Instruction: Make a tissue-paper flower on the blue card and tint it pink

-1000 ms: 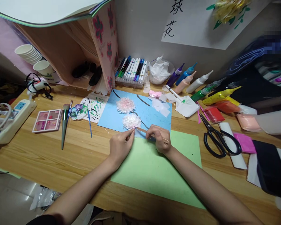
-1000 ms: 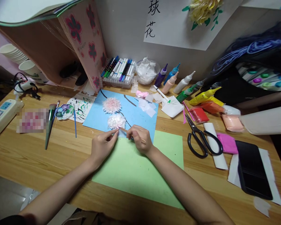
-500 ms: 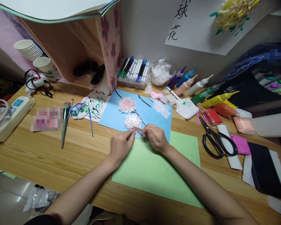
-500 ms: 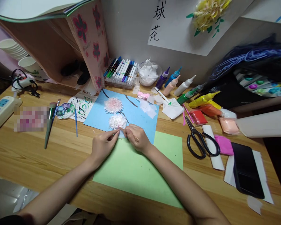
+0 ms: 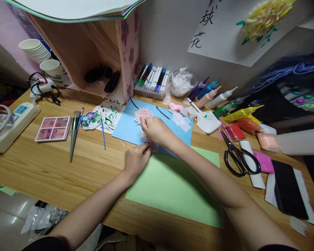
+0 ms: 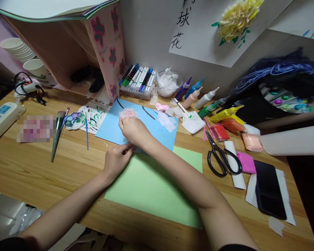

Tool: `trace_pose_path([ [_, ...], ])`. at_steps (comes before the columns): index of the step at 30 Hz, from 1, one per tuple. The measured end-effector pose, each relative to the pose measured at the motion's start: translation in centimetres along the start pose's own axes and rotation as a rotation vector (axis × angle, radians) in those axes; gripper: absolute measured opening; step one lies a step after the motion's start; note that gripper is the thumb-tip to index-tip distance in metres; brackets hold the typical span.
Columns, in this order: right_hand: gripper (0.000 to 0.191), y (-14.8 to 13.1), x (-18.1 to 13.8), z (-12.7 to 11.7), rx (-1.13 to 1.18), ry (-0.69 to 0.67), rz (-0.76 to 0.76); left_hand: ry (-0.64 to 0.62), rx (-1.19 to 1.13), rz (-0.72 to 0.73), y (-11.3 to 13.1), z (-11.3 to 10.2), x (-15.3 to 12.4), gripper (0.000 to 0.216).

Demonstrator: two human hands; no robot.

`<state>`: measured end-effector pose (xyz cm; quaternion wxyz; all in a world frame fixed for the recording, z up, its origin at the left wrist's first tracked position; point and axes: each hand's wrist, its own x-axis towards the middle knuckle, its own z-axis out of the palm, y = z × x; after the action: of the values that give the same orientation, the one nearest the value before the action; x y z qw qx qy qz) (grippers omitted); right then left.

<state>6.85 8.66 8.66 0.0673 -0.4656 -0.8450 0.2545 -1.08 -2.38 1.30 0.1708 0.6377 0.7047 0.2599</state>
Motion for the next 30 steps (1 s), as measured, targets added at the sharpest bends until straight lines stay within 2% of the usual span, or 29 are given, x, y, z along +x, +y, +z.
trace_pose_path([
  [2, 0.049, 0.0, 0.6, -0.2, 0.035, -0.018, -0.003, 0.019, -0.029, -0.015, 0.1, 0.0, 0.0, 0.021],
  [5, 0.054, 1.1, 0.0, -0.6, 0.241, -0.007, 0.006, 0.047, -0.099, -0.039, 0.3, -0.2, 0.1, 0.022],
  [7, 0.056, 2.1, -1.4, -0.7, 0.449, 0.077, 0.018, 0.056, -0.133, -0.050, 0.4, -0.2, 0.1, 0.023],
  [9, 0.056, 3.2, -3.1, -0.7, 0.651, 0.219, 0.030, 0.055, -0.147, -0.059, 0.4, -0.2, 0.2, 0.023],
  [12, 0.056, 4.3, -5.4, -0.3, 0.823, 0.361, 0.037, 0.054, -0.175, -0.071, 0.4, 0.0, 0.2, 0.024],
  [15, 0.055, 5.1, -7.1, 0.3, 0.819, 0.371, -0.009, 0.068, -0.201, -0.091, 0.3, 0.1, 0.2, 0.024],
  [19, 0.053, 5.6, -8.4, 1.4, 0.697, 0.345, -0.099, 0.087, -0.213, -0.116, 0.4, 0.1, 0.3, 0.025],
  [26, 0.045, 5.9, -8.3, 3.0, 0.470, 0.369, -0.307, 0.124, -0.236, -0.135, 0.4, -0.1, 0.6, 0.025],
  [30, 0.042, 5.9, -8.1, 3.5, 0.441, 0.395, -0.327, 0.133, -0.243, -0.140, 0.6, 0.1, 0.7, 0.024],
])
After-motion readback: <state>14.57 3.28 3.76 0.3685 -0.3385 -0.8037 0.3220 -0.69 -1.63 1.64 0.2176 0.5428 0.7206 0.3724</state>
